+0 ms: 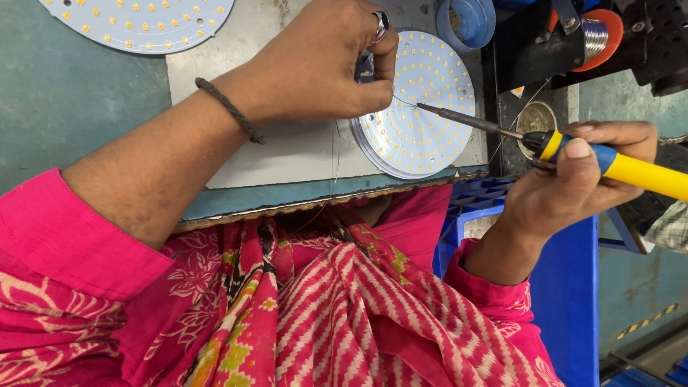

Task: The person solders wire leads onto the center terminals of round LED light boards using a soldering iron, working through a stack of boards one at a time. They position each disc, solder the wire connections, and set finished boards aside on the workbench.

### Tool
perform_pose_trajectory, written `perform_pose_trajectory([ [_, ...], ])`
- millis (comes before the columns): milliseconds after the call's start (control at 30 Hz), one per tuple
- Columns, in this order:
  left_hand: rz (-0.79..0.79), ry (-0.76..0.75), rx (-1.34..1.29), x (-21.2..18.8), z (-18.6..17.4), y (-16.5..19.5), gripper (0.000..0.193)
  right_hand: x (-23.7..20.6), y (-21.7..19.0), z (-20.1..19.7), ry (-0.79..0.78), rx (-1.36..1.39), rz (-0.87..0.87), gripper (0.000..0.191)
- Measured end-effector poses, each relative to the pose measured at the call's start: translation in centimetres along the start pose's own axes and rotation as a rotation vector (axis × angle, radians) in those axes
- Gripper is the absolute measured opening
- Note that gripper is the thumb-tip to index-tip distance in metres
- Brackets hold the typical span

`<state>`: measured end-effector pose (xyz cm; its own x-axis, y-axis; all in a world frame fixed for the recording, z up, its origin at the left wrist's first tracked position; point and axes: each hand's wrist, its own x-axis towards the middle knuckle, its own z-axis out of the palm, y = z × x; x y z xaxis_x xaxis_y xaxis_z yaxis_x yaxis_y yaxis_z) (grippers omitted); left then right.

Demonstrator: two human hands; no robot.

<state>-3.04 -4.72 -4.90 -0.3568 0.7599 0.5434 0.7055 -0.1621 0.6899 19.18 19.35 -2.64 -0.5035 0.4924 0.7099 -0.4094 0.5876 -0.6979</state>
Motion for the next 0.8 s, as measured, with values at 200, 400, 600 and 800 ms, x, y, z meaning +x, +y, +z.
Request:
perform_pose_trajectory([
  [200, -0.009, -0.010, 0.001, 0.1, 0.0, 0.0, 0.011, -0.1, 0.2, -0.2, -0.005, 0.025, 0.037, 0.027],
  [400, -0.112, -0.004, -0.066, -0.2, -0.2, 0.4, 0.014, -0.1, 0.4, -0.4, -0.026, -0.006, 0.011, 0.026],
  [600, -0.173, 0.172, -0.069, -0.6, 0.0, -1.4, 0.016, -0.1, 0.2, -0.4, 0.063, 0.028, -0.055, 0.030],
  [800, -0.261, 0.144, 0.344, -0.4, 0.7, 0.2, 0.038, -0.7, -0.2, -0.1, 0.128, 0.103, -0.048, 0.031],
])
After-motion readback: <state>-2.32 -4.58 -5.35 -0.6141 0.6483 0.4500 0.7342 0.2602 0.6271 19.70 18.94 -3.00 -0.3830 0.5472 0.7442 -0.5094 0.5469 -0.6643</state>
